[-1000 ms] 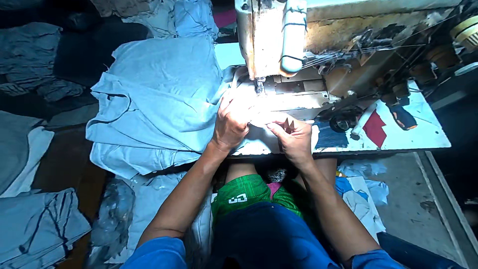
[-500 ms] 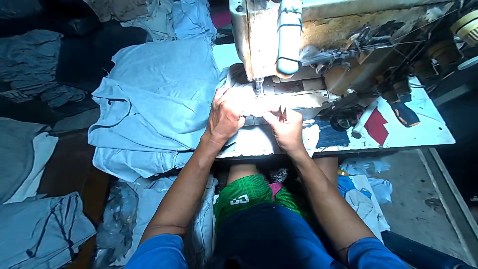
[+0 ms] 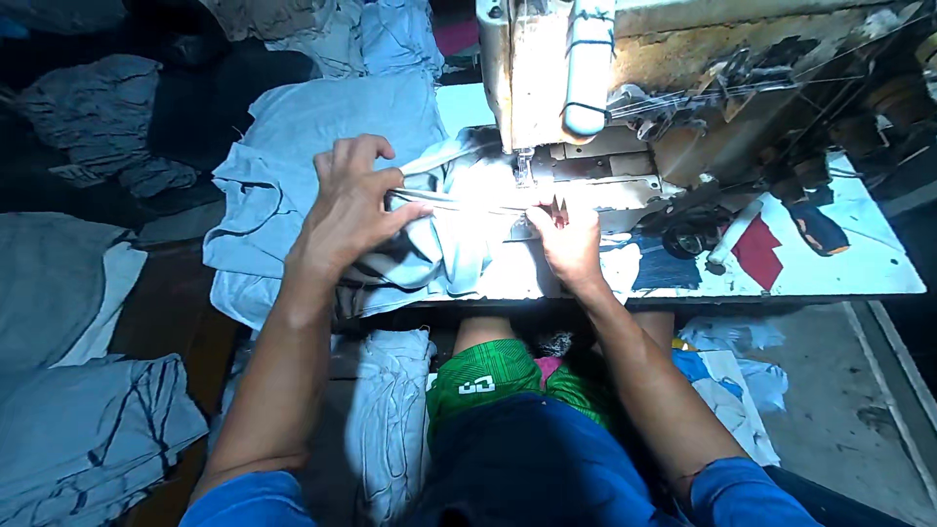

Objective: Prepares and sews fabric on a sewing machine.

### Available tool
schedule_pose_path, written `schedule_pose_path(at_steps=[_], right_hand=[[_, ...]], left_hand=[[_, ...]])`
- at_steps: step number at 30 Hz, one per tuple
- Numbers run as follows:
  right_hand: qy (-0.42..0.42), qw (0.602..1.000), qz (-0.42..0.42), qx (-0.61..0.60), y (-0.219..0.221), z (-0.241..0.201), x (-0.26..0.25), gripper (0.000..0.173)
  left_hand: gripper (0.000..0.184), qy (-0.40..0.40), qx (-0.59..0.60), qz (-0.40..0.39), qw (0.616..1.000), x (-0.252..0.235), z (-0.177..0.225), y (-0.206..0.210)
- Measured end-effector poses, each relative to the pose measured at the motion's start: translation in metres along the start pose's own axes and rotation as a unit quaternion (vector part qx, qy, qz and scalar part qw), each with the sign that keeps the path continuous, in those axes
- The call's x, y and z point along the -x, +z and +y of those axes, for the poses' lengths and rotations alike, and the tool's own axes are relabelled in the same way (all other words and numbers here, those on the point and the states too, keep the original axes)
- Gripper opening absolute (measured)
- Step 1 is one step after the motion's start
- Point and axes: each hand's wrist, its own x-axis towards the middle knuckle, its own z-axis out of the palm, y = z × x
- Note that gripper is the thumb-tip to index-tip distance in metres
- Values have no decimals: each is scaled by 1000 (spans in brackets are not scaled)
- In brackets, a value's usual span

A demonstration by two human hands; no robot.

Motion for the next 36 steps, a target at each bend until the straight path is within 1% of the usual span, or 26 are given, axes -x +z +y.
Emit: schedule_pose_path(at_steps=[2, 4, 5, 7, 8, 9, 11, 13, 14, 16, 17, 18, 19, 20, 23, 26, 30, 34, 36], right_hand=[[6, 999, -33, 28, -6, -6, -2, 16], [-17, 994, -94, 61, -15, -18, -5, 14], [-38, 988, -135, 60, -21, -26, -7, 13], [-88, 970, -227, 18, -30, -38, -5, 14], [-111, 959, -260, -6, -34, -43, 1, 15], [-128, 953, -275, -17, -39, -45, 11, 16], [-141, 958, -251, -1, -45, -42, 36, 17], [-124, 972, -199, 10, -44, -33, 57, 17], [-112, 978, -175, 8, -41, -29, 66, 16], [-87, 987, -132, -7, -36, -22, 77, 14], [-73, 991, -114, -15, -35, -21, 81, 13], [-59, 993, -101, -24, -34, -21, 84, 12], [-49, 994, -92, -32, -34, -22, 86, 11], [-39, 995, -86, -40, -34, -23, 88, 11], [-15, 995, -74, -70, -35, -25, 88, 10], [3, 994, -58, -89, -32, -27, 82, 10], [27, 996, -32, -83, -23, -21, 66, 8], [67, 996, -11, -58, -15, -12, 45, 7], [69, 996, -6, -60, -10, -8, 34, 8]], left_hand=[[42, 59, 118, 59, 989, 10, 12, -15], [33, 133, 249, 92, 955, 23, 47, -18], [29, 158, 289, 97, 939, 31, 66, -17], [24, 187, 340, 97, 917, 46, 96, -4], [24, 197, 355, 102, 908, 53, 107, 6], [24, 204, 365, 115, 901, 58, 115, 19], [27, 198, 361, 166, 896, 65, 130, 50], [31, 160, 274, 236, 919, 64, 141, 82], [33, 140, 216, 255, 932, 62, 143, 98], [33, 122, 128, 266, 947, 53, 135, 128], [31, 118, 110, 266, 950, 49, 128, 138], [26, 120, 103, 261, 952, 46, 120, 142], [18, 126, 99, 254, 954, 44, 114, 140], [15, 133, 97, 242, 956, 43, 110, 133], [15, 156, 93, 202, 962, 48, 108, 107], [17, 164, 78, 175, 968, 46, 107, 91], [17, 157, 48, 159, 973, 30, 101, 82], [20, 164, 10, 170, 972, 1, 86, 80], [20, 173, -4, 176, 969, -13, 77, 81]])
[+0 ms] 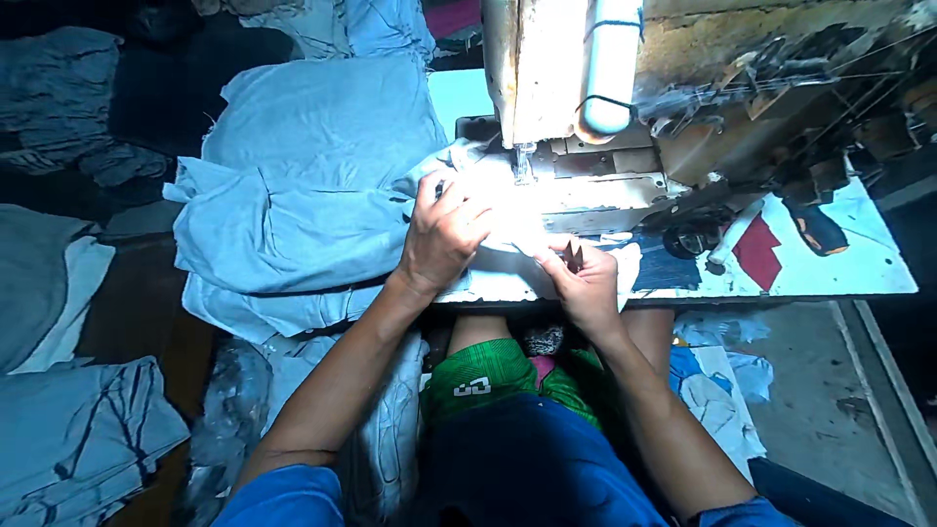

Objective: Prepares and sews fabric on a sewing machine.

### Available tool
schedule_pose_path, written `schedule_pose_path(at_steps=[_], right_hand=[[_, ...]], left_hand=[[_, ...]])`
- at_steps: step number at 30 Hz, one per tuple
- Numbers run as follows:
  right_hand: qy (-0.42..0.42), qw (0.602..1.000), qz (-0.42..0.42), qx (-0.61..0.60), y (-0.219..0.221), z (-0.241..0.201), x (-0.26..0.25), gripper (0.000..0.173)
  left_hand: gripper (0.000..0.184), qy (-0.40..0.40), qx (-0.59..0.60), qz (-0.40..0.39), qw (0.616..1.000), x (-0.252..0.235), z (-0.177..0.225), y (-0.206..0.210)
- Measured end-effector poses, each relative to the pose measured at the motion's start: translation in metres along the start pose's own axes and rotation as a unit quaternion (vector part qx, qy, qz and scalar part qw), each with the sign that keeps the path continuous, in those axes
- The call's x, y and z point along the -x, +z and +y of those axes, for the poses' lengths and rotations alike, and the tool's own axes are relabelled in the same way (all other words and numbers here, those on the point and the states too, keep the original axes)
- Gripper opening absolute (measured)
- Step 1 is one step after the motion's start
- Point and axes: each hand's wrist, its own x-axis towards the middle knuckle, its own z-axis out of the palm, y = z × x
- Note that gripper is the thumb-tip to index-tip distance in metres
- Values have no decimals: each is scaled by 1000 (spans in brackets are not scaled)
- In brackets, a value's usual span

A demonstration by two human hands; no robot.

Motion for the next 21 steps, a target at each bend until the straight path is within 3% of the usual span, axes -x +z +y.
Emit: schedule_pose_path(at_steps=[8, 12, 15, 17, 19, 21], right_hand=[[-62, 998, 14, -4, 14, 3, -32, 9], [-93, 996, 1, -16, 13, 8, -40, 12], [-96, 995, -9, -20, 11, 11, -41, 12], [-91, 996, -11, -20, 9, 12, -38, 12], [-102, 995, -15, -14, 8, 12, -40, 14], [-101, 994, -36, 9, 4, 7, -43, 15]], left_hand=[[25, 3, 30, 0, 1000, -23, -32, 7], [25, 33, 114, -120, 986, -34, -28, -20], [53, 17, 68, -184, 980, -32, -42, -41], [60, -22, 19, -219, 975, -27, -69, -58], [54, -60, 23, -219, 974, -23, -86, -80], [40, -51, 119, -160, 979, -22, -76, -95]])
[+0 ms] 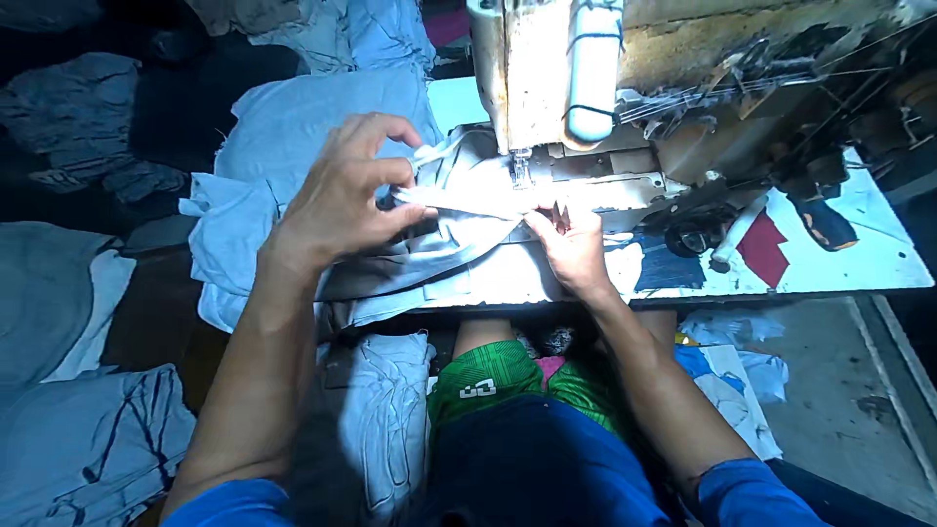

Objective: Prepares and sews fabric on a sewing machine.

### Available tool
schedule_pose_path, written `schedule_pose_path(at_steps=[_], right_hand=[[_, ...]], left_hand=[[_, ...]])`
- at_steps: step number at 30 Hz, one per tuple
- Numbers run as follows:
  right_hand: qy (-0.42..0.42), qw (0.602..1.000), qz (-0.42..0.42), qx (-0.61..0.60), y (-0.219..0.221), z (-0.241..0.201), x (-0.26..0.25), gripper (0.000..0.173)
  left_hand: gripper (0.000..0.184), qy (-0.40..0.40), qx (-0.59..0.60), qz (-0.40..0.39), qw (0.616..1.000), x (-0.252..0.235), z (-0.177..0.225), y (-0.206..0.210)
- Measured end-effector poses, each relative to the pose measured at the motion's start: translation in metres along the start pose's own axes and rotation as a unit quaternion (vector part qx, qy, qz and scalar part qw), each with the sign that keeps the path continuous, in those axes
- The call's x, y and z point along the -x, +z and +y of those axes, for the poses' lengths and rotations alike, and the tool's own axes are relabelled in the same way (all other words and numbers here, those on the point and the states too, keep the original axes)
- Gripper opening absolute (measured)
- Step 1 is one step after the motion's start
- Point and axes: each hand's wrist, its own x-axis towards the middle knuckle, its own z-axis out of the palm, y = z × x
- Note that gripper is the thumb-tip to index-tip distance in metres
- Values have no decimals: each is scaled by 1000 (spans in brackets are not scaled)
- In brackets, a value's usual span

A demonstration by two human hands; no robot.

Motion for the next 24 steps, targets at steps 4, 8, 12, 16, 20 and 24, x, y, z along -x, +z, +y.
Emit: schedule_pose_path(at_steps=[4, 8, 12, 16, 20, 24], right_hand=[[-15, 989, -142, 48, -16, -29, -4, 13], [-69, 971, -229, -21, -25, -46, 24, 15], [-44, 985, -166, -2, -28, -33, 58, 14], [-2, 995, -104, 3, -27, -26, 76, 12], [25, 998, -58, 3, -22, -30, 77, 11], [46, 999, -19, 2, -17, -28, 65, 9]], left_hand=[[27, 112, 206, 37, 971, 13, 77, 20], [25, 152, 301, 80, 938, 25, 114, 67], [21, 126, 211, 129, 961, 28, 109, 108], [33, 101, -34, 69, 992, 32, 77, 132], [17, 80, -72, 71, 992, 29, 80, 120], [17, 61, -103, 90, 989, 17, 81, 108]])
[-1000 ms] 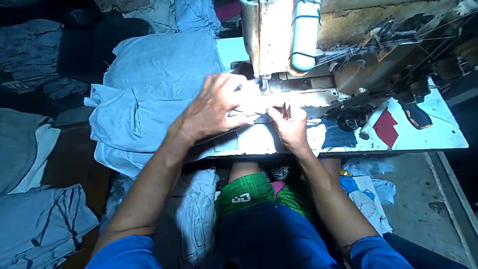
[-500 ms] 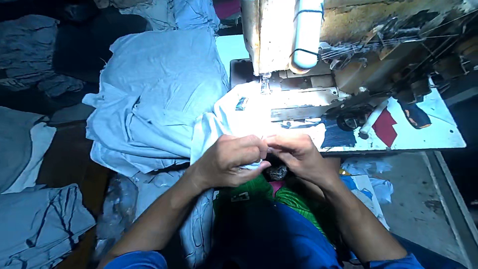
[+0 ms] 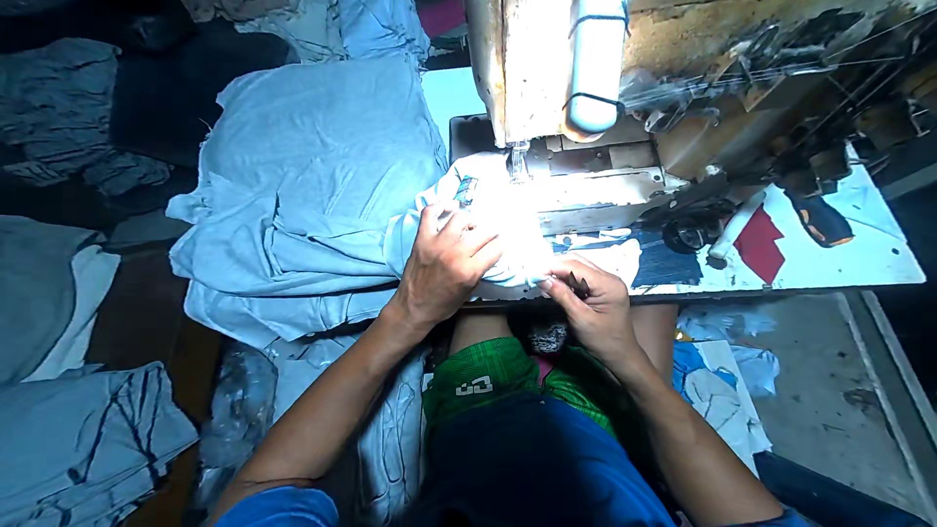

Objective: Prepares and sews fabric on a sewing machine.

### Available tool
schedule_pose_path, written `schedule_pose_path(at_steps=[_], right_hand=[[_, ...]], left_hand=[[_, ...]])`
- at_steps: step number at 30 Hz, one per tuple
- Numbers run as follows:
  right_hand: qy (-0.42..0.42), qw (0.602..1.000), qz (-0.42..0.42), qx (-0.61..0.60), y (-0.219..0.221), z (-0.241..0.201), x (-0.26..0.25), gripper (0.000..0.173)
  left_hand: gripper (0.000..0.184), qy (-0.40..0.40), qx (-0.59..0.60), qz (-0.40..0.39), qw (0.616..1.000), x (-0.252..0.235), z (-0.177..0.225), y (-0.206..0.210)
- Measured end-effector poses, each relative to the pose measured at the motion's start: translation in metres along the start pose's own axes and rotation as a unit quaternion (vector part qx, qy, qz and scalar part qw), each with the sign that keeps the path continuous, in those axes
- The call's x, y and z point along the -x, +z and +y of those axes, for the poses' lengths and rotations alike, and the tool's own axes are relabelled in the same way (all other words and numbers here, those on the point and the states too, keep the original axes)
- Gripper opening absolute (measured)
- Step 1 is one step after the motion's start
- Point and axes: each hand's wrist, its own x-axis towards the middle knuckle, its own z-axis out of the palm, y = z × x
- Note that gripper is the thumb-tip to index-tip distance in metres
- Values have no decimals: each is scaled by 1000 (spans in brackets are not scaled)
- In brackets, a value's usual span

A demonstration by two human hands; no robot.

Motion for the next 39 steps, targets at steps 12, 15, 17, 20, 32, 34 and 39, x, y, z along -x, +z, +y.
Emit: schedule_pose_path(at_steps=[12, 15, 17, 20, 32, 34, 39], right_hand=[[13, 999, 44, -10, 17, 12, -54, 10], [-14, 998, 52, -13, 19, 17, -59, 12], [-31, 998, 50, -16, 19, 19, -61, 12], [-23, 999, 45, -9, 17, 20, -61, 9], [-61, 989, -119, 61, -3, -11, -64, 13], [-113, 973, -198, 26, -8, -22, -54, 17], [-125, 984, -121, 30, -8, -12, -7, 16]], left_hand=[[22, 40, -8, 14, 999, -33, -55, 9], [22, 69, 58, -39, 995, -35, -47, -2], [35, 60, 56, -87, 993, -38, -40, -15], [62, 3, 12, -131, 991, -39, -58, -36], [21, 39, 306, -42, 950, -12, -22, -96], [19, 47, 378, -24, 924, -3, 5, -80], [29, -2, 339, 111, 934, 12, 34, -17]])
